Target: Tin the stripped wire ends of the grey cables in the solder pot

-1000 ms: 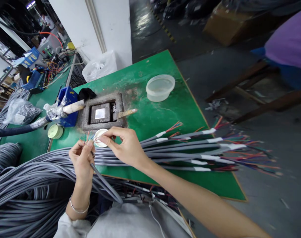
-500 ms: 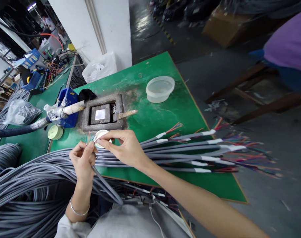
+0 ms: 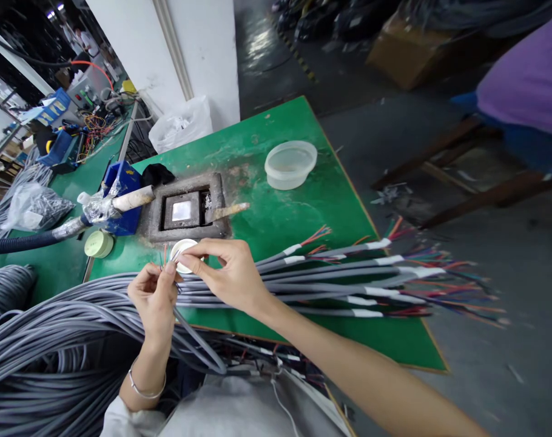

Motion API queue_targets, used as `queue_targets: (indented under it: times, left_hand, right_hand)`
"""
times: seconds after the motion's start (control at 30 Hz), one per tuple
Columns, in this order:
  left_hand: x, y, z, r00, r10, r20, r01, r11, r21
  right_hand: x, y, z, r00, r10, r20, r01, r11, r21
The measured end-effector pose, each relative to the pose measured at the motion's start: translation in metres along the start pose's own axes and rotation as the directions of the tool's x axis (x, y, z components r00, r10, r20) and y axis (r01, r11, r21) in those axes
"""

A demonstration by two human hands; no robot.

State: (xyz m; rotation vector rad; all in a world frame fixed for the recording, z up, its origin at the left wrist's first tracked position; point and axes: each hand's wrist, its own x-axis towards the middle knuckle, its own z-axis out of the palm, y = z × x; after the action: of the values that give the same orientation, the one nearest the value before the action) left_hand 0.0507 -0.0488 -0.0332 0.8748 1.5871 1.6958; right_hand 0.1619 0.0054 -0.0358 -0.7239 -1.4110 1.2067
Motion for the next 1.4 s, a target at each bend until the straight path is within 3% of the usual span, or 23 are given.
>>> queue_targets:
  times: [0.3, 0.5, 0.67, 0.9, 1.1, 1.4]
  left_hand:
    - [0.002, 0.004, 0.0, 0.999, -0.033, -0.038, 0.03, 0.997, -0.075]
    - [0.005, 0.009, -0.004, 0.998, -0.03, -0.057, 0.028, 0.999, -0.028]
    - [0.019, 0.009, -0.015, 0.999, -0.02, 0.027, 0.016, 0.99, 0.143]
    - [0.061, -0.009, -0.031, 0.943, -0.243, 0.229, 0.112, 0.876, 0.468]
    - [0.073, -0.024, -0.034, 0.92, -0.291, 0.263, 0.082, 0.799, 0.596]
    - [0.071, -0.02, -0.032, 0.934, -0.231, 0.273, -0.012, 0.742, 0.67]
  right_hand:
    - [-0.001, 0.0, 0.003, 0.999, 0.039, 0.038, -0.04, 0.999, 0.026]
    - [0.005, -0.005, -0.005, 0.981, 0.141, -0.133, -0.13, 0.988, 0.088]
    - [0.007, -0.005, -0.006, 0.978, 0.159, -0.136, -0.148, 0.985, 0.091]
    - [0.007, -0.001, -0.008, 0.974, 0.165, -0.158, -0.16, 0.986, 0.043]
    - [0.007, -0.001, -0.009, 0.976, 0.152, -0.159, -0.154, 0.988, -0.001]
    - [0.006, -0.001, -0.012, 0.976, 0.153, -0.153, -0.165, 0.984, -0.069]
